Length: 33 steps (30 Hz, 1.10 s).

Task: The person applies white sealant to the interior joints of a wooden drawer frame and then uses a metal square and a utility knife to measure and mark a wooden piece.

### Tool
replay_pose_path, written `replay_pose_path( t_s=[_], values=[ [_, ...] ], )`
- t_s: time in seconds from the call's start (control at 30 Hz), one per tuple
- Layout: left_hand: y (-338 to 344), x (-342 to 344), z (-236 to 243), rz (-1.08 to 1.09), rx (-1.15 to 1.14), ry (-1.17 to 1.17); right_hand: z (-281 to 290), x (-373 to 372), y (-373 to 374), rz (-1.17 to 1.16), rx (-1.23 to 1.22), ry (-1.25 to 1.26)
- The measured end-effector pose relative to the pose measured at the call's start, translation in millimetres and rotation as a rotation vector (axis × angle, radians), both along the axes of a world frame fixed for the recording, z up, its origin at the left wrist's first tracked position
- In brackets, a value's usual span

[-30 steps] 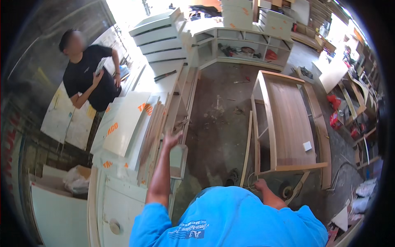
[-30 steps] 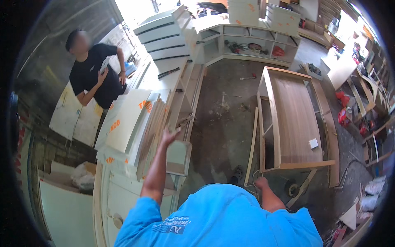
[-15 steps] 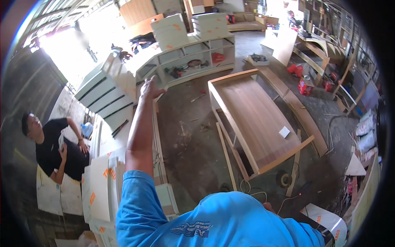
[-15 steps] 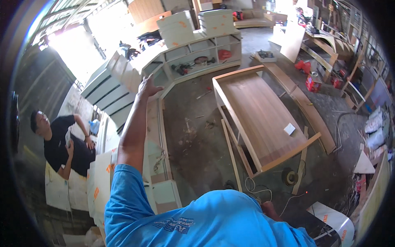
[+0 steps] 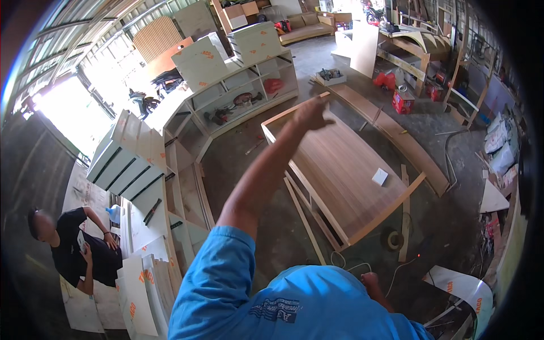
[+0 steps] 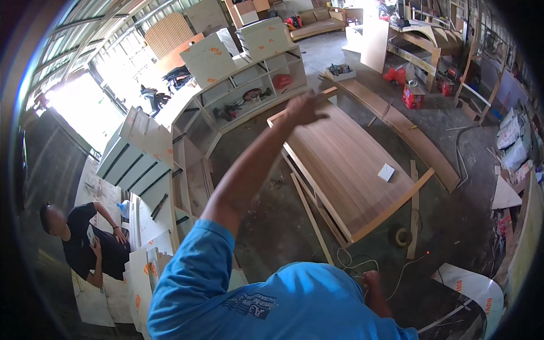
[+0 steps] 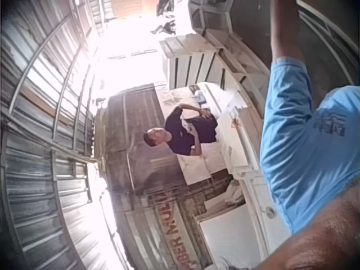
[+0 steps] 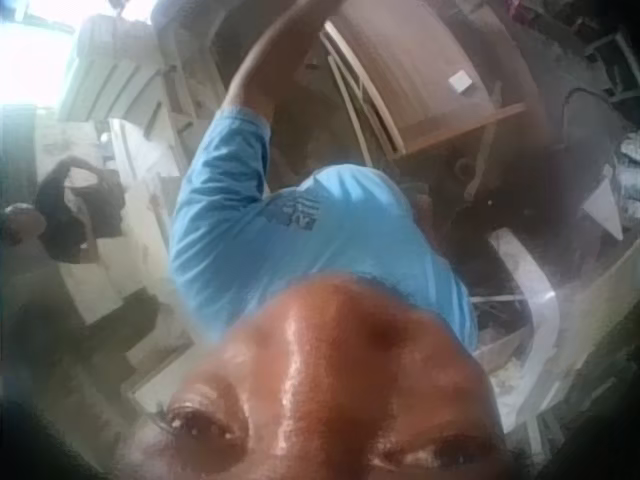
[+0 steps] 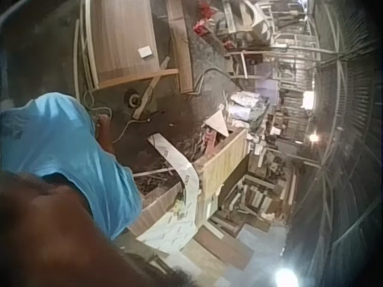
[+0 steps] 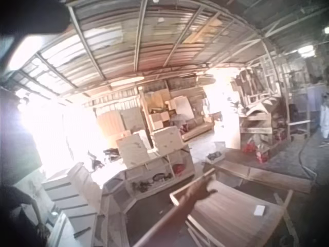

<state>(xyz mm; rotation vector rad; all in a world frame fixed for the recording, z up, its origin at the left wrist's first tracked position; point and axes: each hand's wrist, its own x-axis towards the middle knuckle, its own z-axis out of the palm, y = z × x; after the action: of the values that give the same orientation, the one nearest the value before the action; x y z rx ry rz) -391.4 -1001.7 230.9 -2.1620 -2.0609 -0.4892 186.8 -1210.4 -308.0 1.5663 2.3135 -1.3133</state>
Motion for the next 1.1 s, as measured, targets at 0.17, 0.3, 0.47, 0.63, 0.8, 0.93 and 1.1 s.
replay_pose_path(
  t_s=[0.17, 0.3, 0.47, 0.63, 0.8, 0.93, 1.1],
  values=[
    [-96, 45, -261, -0.192, -0.264, -0.351, -22, 15, -19, 0.546, 0.313, -0.342],
    [-262, 57, -381, 0.088, -0.640, -0.315, -30, 12, -37, 0.424, 0.220, -0.323],
    [-337, 57, -348, 0.717, -0.532, -0.956, 6, -32, -26, 0.001, 0.032, -0.206],
    [-282, 99, -259, 0.372, -0.339, -1.236, 94, -148, 61, -0.168, -0.020, 0.090],
    [-226, 144, -190, 0.163, -0.357, -1.527, 229, -248, 104, 0.010, -0.022, 0.632],
    [-226, 150, -168, 0.028, -0.515, -1.380, 293, -278, 95, 0.094, -0.123, 0.616],
    [-243, 154, -179, -0.025, -0.617, -1.260, 290, -272, 72, 0.132, 0.145, 0.565]
  ],
)
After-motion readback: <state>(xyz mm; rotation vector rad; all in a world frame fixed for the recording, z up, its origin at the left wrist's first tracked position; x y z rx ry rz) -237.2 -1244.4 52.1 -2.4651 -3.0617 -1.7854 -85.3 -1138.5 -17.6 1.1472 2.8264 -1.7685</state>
